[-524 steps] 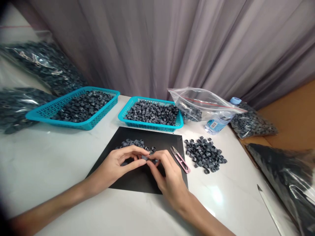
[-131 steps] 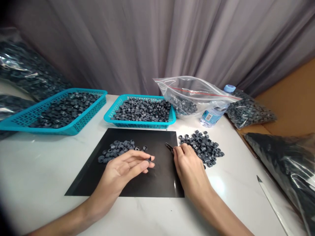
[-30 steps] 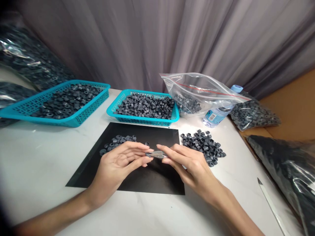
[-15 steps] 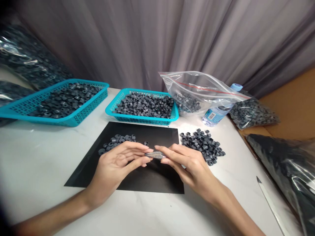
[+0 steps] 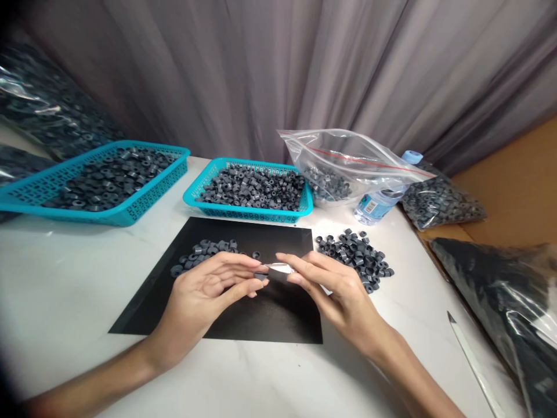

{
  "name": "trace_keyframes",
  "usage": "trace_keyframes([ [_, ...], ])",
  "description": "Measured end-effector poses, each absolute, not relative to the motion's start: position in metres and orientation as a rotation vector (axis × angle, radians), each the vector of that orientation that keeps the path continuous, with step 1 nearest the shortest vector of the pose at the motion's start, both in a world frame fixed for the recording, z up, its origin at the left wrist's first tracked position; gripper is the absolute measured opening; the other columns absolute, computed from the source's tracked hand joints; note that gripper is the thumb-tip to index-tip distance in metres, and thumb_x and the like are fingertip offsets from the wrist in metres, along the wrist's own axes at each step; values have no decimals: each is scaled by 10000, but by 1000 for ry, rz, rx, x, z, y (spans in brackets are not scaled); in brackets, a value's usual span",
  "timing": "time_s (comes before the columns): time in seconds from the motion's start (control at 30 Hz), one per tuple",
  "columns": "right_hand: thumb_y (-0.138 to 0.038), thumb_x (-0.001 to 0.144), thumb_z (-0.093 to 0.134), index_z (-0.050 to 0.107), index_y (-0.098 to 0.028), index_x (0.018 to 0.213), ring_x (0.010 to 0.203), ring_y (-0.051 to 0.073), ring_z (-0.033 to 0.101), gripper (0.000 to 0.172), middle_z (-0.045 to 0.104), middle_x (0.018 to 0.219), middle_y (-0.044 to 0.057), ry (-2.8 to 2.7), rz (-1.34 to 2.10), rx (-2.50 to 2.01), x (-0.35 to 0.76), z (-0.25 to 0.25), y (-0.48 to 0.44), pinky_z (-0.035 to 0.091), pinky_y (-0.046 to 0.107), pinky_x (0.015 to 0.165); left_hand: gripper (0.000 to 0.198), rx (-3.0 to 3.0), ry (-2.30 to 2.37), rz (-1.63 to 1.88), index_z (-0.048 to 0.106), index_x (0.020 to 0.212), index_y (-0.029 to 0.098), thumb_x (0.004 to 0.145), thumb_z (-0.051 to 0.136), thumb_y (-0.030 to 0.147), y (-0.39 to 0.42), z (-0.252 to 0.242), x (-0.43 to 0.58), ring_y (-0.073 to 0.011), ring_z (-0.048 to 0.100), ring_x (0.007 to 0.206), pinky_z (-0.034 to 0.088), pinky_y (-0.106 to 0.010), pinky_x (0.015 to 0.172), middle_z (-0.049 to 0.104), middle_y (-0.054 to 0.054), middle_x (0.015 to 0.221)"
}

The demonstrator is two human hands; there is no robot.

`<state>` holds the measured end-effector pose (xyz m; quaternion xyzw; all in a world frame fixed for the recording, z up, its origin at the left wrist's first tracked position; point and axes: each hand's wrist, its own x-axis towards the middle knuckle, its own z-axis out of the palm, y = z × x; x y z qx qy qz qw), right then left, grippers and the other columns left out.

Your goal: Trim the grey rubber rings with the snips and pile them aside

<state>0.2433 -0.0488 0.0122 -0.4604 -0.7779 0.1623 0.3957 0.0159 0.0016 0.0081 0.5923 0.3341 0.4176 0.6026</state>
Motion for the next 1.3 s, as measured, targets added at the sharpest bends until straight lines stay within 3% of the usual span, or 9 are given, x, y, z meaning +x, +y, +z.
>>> trace_keyframes([
  [0.23,-263,1016,520,624,-232,1354,731,152,540,355,599,864,35,-1838,469,-1264,239,11,-49,456,260,666,243,1338,798,943,703,999,205,794,813,277,2,11,16,-178,748,930,634,-246,827,790,-14,973],
  [0.4,-438,980,563,669,-219,1113,795,158,555,277,613,935,36,-1377,818,-1288,214,2,-49,462,249,682,335,1317,748,833,647,1115,223,817,795,260,-1,11,17,-154,737,932,618,-221,814,786,-11,992],
  [0.6,-519,813,749,637,-190,991,603,98,334,390,341,669,-72,-1156,1235,-1199,196,-3,-44,315,220,550,405,1281,697,754,597,1171,216,815,791,237,-9,12,22,-143,738,818,613,-219,745,782,-4,897],
  [0.77,-525,798,754,622,-181,1008,582,94,310,424,388,676,-67,-1035,1163,-1320,211,-11,-37,241,227,511,418,1264,772,745,600,1143,208,789,814,272,-9,13,23,-152,733,787,607,-240,749,785,-24,906],
  [1.0,-542,892,650,623,-176,919,571,88,272,368,431,737,-37,-1064,1028,-1290,216,-6,-38,202,241,485,427,1222,783,766,604,1132,195,779,827,284,-7,20,21,-169,748,786,602,-271,775,787,-68,989],
  [1.3,-489,903,663,667,-191,928,621,97,412,299,558,796,-10,-1204,992,-1229,216,4,-45,301,230,518,383,1175,724,748,589,1183,204,848,767,262,-5,23,22,-194,767,893,593,-255,786,784,-73,1062],
])
